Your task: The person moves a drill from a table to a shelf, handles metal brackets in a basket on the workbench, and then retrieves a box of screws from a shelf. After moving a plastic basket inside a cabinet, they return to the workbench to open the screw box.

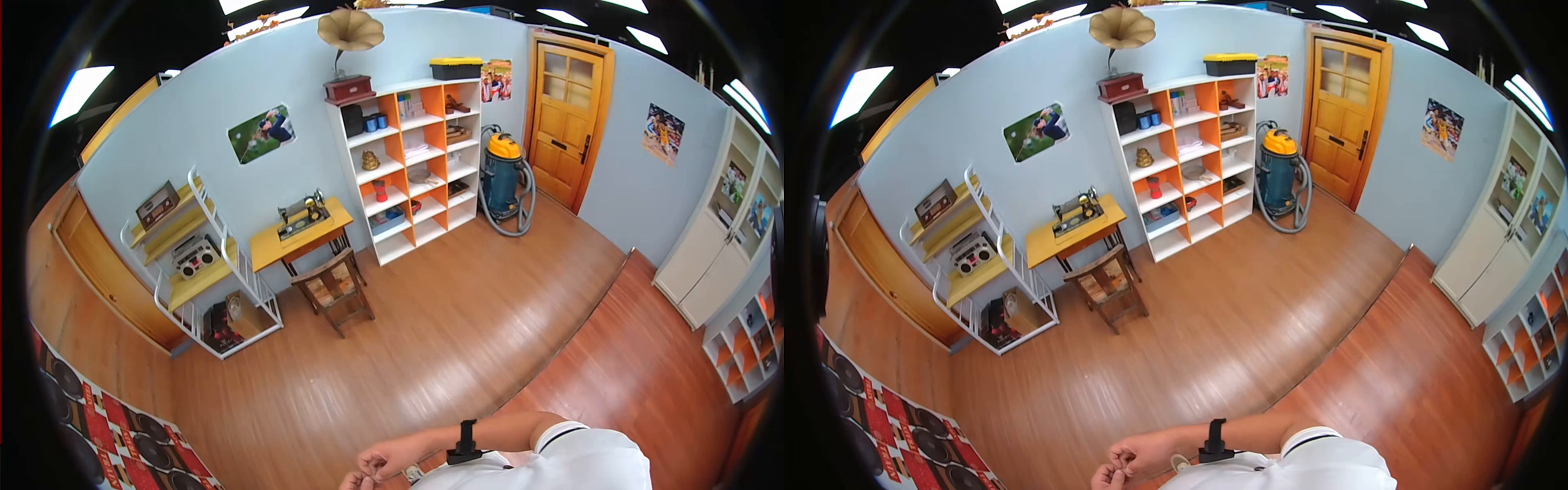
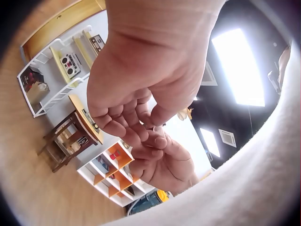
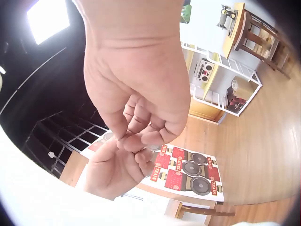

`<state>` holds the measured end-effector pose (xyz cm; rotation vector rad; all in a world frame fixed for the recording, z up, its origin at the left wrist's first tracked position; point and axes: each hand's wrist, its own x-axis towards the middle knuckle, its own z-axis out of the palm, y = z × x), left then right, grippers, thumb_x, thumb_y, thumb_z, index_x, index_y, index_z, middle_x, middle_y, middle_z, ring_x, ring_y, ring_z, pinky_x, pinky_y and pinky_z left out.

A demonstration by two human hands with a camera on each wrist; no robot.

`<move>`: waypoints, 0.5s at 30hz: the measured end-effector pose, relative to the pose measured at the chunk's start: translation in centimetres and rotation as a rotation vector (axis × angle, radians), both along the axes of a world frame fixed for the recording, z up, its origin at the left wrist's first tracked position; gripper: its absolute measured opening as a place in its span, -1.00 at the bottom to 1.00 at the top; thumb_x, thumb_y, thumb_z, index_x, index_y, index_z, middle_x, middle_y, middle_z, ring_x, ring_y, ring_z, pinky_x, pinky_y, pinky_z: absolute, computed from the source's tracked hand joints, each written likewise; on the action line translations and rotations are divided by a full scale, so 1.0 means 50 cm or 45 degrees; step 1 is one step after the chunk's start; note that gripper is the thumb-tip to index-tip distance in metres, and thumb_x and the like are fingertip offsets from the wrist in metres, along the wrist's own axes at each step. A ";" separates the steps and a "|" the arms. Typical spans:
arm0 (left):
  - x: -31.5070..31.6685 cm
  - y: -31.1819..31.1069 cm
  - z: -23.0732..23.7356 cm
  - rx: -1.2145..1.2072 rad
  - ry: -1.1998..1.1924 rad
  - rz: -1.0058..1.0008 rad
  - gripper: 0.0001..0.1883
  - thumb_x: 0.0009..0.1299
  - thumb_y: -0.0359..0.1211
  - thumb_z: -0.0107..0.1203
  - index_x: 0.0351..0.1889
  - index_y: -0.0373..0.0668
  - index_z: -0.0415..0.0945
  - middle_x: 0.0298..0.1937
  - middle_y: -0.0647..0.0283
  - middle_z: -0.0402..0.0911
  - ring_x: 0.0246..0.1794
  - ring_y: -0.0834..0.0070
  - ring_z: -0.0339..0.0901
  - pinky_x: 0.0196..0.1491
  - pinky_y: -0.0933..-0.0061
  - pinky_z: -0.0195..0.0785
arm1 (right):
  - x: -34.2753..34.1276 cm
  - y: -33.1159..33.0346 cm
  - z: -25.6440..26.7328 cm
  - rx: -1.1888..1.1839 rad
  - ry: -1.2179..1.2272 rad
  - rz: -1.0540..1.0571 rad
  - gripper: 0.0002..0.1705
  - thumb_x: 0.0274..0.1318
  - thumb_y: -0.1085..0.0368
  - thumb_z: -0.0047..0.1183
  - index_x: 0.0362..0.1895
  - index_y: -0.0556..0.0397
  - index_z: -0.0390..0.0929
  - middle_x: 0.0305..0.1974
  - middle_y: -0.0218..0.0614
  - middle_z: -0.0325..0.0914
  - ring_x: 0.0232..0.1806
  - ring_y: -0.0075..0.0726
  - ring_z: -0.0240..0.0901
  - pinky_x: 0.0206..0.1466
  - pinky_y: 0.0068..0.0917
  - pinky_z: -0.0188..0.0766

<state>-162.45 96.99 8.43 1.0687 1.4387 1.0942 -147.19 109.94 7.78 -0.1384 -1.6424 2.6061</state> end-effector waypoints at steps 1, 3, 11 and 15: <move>-0.024 0.012 0.005 -0.030 -0.059 -0.024 -0.87 0.37 -0.44 -0.04 -0.25 -0.34 0.42 -0.35 0.26 0.50 -0.33 0.53 0.40 -0.25 0.52 0.31 | -0.018 0.004 0.004 0.023 0.002 -0.021 -0.86 0.04 0.53 -0.05 -0.29 0.10 0.30 -0.43 -0.47 0.38 -0.36 -0.64 0.27 -0.25 -0.65 0.24; -0.073 0.046 -0.031 0.040 -0.053 -0.112 -0.85 0.37 -0.43 -0.03 -0.24 -0.35 0.42 -0.34 0.23 0.51 -0.33 0.52 0.41 -0.25 0.51 0.32 | -0.039 0.014 0.009 0.236 0.110 -0.143 -0.88 0.06 0.52 -0.06 -0.30 0.10 0.32 -0.42 -0.47 0.38 -0.35 -0.63 0.27 -0.25 -0.64 0.25; -0.051 0.172 0.121 0.103 0.219 -0.451 -0.81 0.31 -0.38 0.03 -0.23 -0.34 0.43 -0.32 0.14 0.52 -0.33 0.46 0.43 -0.26 0.47 0.32 | 0.010 0.020 -0.022 0.361 -0.111 -0.628 -0.84 0.08 0.47 -0.01 -0.22 0.11 0.34 -0.39 -0.47 0.40 -0.33 -0.62 0.30 -0.22 -0.62 0.29; -0.007 0.205 0.118 0.274 0.448 -0.597 -0.80 0.27 -0.38 0.07 -0.23 -0.31 0.45 -0.30 0.08 0.53 -0.32 0.34 0.47 -0.26 0.42 0.34 | 0.047 0.035 -0.018 0.365 -0.087 -0.834 -0.83 0.11 0.42 0.03 -0.23 0.11 0.32 -0.36 -0.46 0.41 -0.31 -0.63 0.32 -0.21 -0.63 0.31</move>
